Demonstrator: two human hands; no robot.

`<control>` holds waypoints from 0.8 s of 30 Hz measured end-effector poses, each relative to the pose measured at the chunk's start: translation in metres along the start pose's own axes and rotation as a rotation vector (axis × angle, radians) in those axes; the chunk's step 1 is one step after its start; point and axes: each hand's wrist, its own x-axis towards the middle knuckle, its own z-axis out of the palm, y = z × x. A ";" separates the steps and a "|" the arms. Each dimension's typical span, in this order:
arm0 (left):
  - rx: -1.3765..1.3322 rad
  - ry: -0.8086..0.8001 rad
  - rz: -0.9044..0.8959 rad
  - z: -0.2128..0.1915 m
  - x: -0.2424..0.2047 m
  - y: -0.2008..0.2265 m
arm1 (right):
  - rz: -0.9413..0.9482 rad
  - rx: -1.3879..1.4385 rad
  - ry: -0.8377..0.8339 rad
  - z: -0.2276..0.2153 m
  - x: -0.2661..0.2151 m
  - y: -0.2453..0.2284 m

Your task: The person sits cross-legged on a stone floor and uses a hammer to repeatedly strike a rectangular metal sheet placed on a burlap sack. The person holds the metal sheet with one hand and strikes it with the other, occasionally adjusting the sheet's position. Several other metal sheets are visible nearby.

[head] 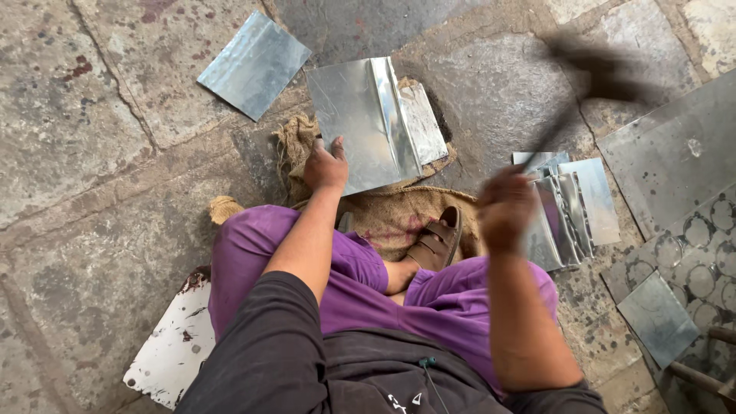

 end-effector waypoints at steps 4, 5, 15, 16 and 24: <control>0.024 0.051 0.053 0.001 0.002 -0.001 | -0.902 0.081 -0.066 -0.002 0.015 -0.070; 0.027 0.059 0.061 0.001 0.002 -0.001 | -0.950 0.128 -0.151 0.000 0.012 -0.066; 0.043 0.035 0.073 -0.004 -0.002 0.003 | -0.015 -0.912 -0.107 0.018 -0.025 0.095; 0.038 0.042 0.069 -0.004 -0.003 0.002 | -0.045 -0.879 -0.086 0.014 -0.023 0.079; 0.005 0.074 0.041 -0.001 0.001 0.000 | -0.727 0.211 -0.296 0.015 -0.023 -0.038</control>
